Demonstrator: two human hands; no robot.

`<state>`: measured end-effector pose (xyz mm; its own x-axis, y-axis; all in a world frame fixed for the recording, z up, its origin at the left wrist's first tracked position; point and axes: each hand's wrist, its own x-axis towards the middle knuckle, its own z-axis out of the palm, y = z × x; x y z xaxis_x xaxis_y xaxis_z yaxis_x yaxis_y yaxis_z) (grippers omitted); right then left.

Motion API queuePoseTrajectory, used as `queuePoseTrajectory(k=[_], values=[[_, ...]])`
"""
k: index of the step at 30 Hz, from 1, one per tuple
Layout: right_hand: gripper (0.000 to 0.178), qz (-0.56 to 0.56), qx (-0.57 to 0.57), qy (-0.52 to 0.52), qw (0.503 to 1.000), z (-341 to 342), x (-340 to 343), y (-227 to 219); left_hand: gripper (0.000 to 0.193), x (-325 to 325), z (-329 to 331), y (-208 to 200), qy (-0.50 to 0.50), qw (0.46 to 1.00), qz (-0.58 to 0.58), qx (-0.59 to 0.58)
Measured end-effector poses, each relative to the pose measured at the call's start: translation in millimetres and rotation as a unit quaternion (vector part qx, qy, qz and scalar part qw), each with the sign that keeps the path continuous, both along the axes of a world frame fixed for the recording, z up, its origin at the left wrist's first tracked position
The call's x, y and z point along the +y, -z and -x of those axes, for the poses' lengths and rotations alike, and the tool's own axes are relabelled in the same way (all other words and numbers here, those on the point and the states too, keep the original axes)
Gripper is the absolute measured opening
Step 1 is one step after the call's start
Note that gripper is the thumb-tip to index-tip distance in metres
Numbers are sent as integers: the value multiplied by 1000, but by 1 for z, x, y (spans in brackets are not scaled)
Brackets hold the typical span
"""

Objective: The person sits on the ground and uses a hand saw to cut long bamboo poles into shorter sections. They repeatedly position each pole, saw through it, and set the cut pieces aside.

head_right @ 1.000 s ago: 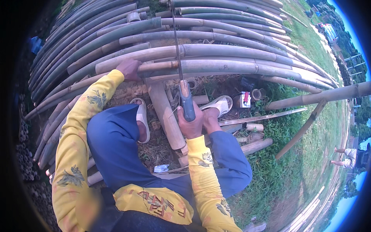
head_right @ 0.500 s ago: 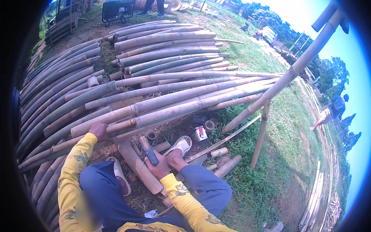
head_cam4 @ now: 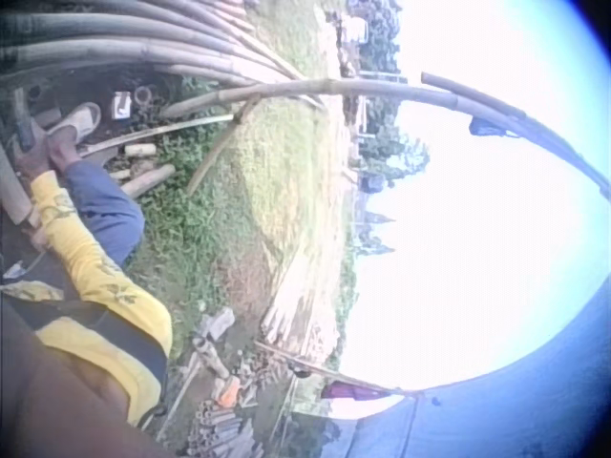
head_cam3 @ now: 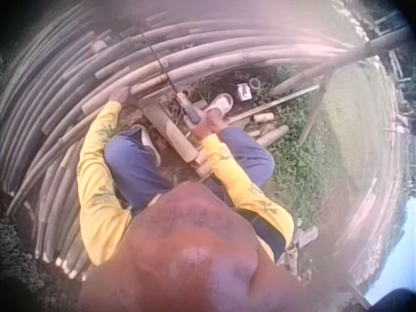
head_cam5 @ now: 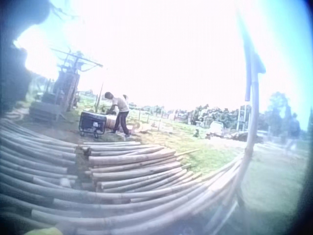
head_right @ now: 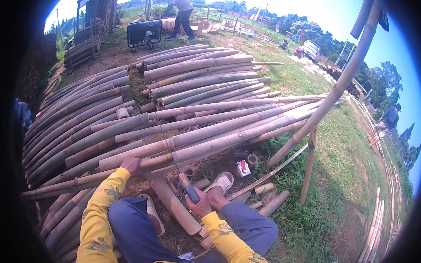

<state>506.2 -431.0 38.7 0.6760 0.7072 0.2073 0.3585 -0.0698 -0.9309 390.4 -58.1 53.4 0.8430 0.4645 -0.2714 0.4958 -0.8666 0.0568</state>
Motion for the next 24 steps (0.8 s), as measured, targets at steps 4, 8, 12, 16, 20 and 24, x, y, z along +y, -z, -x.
queuePoseTrajectory(k=[4, 8, 12, 16, 20, 24], values=[[25, -57, -40, 8, 998, 10, 15, 2, 56, 5, 1, -9, -16, 1000, 5, -4], [20, -25, 53, -12, 998, 4, 7, -1, 49, 1, 2, -10, -16, 1000, 13, -7], [25, -36, -8, -24, 999, 9, 8, 2, 50, -6, -2, -17, -12, 1000, 15, 4], [25, -60, 14, 3, 998, 14, 12, 5, 50, -1, 3, -16, -9, 1000, 7, 10], [24, -37, 28, 34, 998, 20, 10, 5, 46, -7, -3, -17, -20, 1000, 3, 21], [21, -47, -4, 50, 998, 24, 21, -14, 48, -7, 0, -8, -4, 1000, -4, 7]])
